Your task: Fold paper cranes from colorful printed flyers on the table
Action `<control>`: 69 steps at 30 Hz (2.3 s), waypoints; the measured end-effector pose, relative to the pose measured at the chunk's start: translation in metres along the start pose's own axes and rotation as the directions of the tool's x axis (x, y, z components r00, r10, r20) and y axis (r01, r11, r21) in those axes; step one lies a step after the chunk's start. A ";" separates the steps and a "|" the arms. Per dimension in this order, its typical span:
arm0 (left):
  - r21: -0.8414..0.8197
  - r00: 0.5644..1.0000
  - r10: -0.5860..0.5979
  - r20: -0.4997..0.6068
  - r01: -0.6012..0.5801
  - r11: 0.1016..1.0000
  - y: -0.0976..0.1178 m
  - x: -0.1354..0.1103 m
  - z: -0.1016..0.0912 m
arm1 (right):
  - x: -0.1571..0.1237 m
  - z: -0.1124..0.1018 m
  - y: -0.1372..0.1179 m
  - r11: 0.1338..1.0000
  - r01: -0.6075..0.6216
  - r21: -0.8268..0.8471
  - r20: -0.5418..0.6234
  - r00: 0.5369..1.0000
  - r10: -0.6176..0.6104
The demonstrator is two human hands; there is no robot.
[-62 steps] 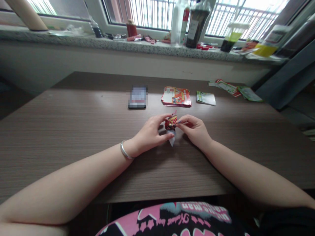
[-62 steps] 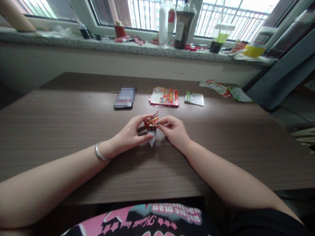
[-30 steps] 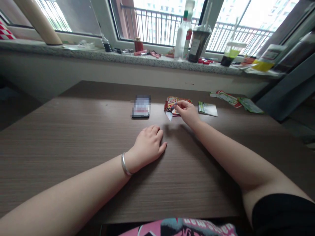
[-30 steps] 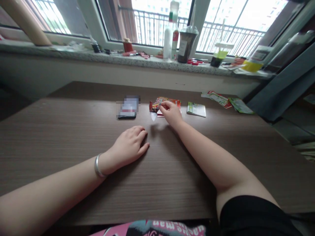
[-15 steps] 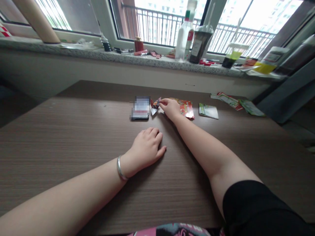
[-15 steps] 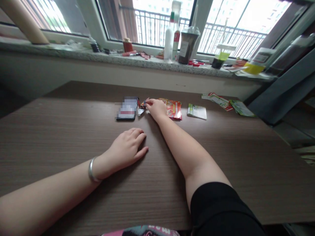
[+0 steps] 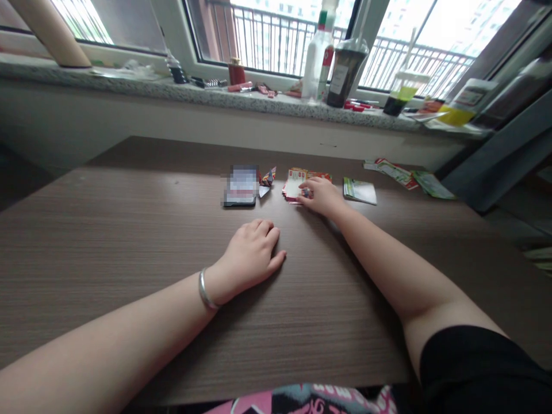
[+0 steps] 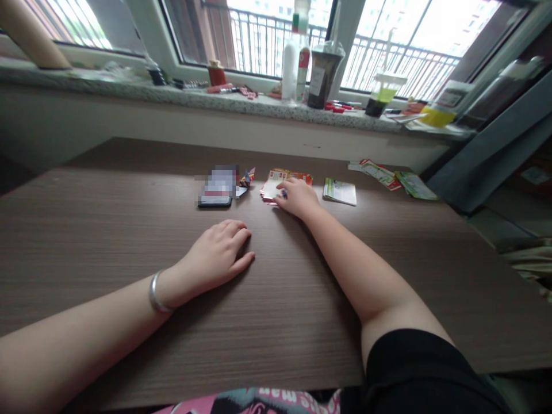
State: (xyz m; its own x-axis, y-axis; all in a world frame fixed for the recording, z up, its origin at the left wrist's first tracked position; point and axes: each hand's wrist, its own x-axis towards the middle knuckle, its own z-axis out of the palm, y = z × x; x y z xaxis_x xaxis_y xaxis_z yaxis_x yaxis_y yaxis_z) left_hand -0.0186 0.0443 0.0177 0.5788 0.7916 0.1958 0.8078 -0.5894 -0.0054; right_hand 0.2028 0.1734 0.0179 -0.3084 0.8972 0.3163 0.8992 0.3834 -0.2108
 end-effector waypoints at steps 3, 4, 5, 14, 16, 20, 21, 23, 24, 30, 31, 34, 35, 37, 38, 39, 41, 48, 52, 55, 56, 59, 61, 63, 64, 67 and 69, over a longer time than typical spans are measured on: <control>0.003 1.000 -0.001 0.008 0.001 1.000 0.002 0.001 0.000 | -0.013 -0.006 0.002 0.993 0.032 -0.116 0.048 0.998 -0.027; 0.004 1.000 -0.001 0.010 0.001 1.000 0.002 0.001 0.000 | -0.016 -0.007 0.001 0.990 0.040 -0.138 0.051 0.998 -0.033; 0.004 1.000 -0.003 0.011 0.003 1.000 0.002 0.001 0.000 | -0.017 -0.008 0.001 0.986 0.042 -0.159 0.052 0.998 -0.034; -0.001 1.000 -0.009 0.007 0.009 1.000 0.001 0.000 0.000 | -0.023 -0.010 -0.007 0.963 -0.027 -0.267 0.033 0.999 0.037; -0.004 1.000 -0.004 0.004 0.004 1.000 0.002 -0.001 -0.001 | -0.026 -0.013 -0.008 0.962 -0.033 -0.270 0.012 0.999 0.037; -0.007 1.000 0.006 -0.008 -0.006 1.000 0.003 -0.004 -0.001 | -0.034 -0.023 -0.011 0.959 0.017 -0.284 -0.062 0.997 -0.036; -0.014 1.000 -0.001 -0.015 0.001 1.000 0.003 -0.005 0.000 | -0.037 -0.027 -0.011 0.959 0.040 -0.282 -0.070 0.996 -0.062; -0.049 0.998 -0.035 -0.045 0.033 0.998 0.003 -0.006 0.002 | -0.047 -0.032 -0.013 0.958 0.090 -0.272 -0.079 0.990 -0.115; -0.080 0.996 -0.058 -0.064 0.052 0.995 0.003 -0.006 0.003 | -0.054 -0.034 -0.015 0.956 0.132 -0.263 -0.067 0.986 -0.154; -0.254 0.979 -0.116 -0.166 0.071 0.965 0.002 -0.005 0.009 | -0.106 -0.040 -0.025 0.968 0.201 -0.148 0.071 0.979 -0.192; -0.270 0.978 -0.111 -0.175 0.061 0.961 0.002 -0.005 0.009 | -0.113 -0.041 -0.026 0.973 0.195 -0.125 0.094 0.978 -0.184; -0.285 0.981 -0.096 -0.169 0.044 0.957 0.003 -0.006 0.011 | -0.130 -0.045 -0.030 0.981 0.189 -0.047 0.149 0.972 -0.180; -0.278 0.983 -0.093 -0.158 0.046 0.960 0.004 -0.007 0.011 | -0.133 -0.047 -0.031 0.979 0.203 -0.013 0.171 0.965 -0.198; -0.236 0.987 -0.099 -0.124 0.068 0.969 0.005 -0.008 0.010 | -0.136 -0.050 -0.032 0.977 0.209 0.034 0.203 0.956 -0.211; -0.207 0.989 -0.105 -0.102 0.082 0.975 0.006 -0.009 0.009 | -0.137 -0.052 -0.032 0.978 0.204 0.051 0.215 0.954 -0.210; -0.175 0.991 -0.109 -0.080 0.094 0.980 0.006 -0.010 0.009 | -0.137 -0.053 -0.031 0.975 0.213 0.066 0.231 0.947 -0.222; -0.121 0.993 -0.111 -0.045 0.105 0.987 0.007 -0.010 0.009 | -0.137 -0.053 -0.027 0.966 0.240 0.094 0.250 0.934 -0.257; -0.110 0.999 -0.039 -0.011 0.037 0.993 0.007 -0.006 0.014 | -0.140 -0.052 -0.013 0.936 0.316 0.153 0.285 0.893 -0.348; -0.118 1.000 0.017 0.017 -0.015 0.993 0.003 -0.007 0.015 | -0.144 -0.054 -0.014 0.932 0.308 0.191 0.319 0.879 -0.355; -0.119 0.997 0.057 0.045 -0.051 0.992 0.003 -0.009 0.016 | -0.146 -0.056 -0.014 0.932 0.295 0.212 0.348 0.868 -0.354; -0.118 0.996 0.069 0.053 -0.062 0.991 0.003 -0.010 0.016 | -0.147 -0.057 -0.014 0.932 0.290 0.216 0.352 0.868 -0.352; -0.114 0.993 0.102 0.060 -0.095 0.989 0.006 -0.010 0.015 | -0.148 -0.060 -0.012 0.926 0.305 0.224 0.357 0.858 -0.369; -0.121 0.989 0.136 0.050 -0.130 0.984 0.008 -0.011 0.013 | -0.148 -0.062 -0.011 0.913 0.327 0.245 0.359 0.844 -0.398; -0.138 0.984 0.172 0.041 -0.165 0.977 0.010 -0.012 0.011 | -0.148 -0.064 -0.010 0.900 0.325 0.291 0.364 0.832 -0.419; -0.148 0.982 0.187 0.041 -0.179 0.973 0.011 -0.012 0.010 | -0.147 -0.064 -0.009 0.893 0.316 0.319 0.364 0.829 -0.424; -0.175 0.969 0.242 0.041 -0.231 0.957 0.012 -0.013 0.008 | -0.146 -0.066 -0.006 0.877 0.290 0.383 0.356 0.830 -0.430; -0.193 0.949 0.314 0.021 -0.304 0.933 0.012 -0.013 0.008 | -0.146 -0.067 -0.002 0.875 0.271 0.402 0.363 0.830 -0.423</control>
State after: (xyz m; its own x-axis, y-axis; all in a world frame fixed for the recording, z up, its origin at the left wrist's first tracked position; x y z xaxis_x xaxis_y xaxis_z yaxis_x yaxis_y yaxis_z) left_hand -0.0151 0.0285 0.0073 0.8053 0.5698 0.1637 0.5560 -0.8217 0.1250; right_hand 0.2665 0.0266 0.0340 -0.7494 0.6619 0.0156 0.5787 0.6663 -0.4702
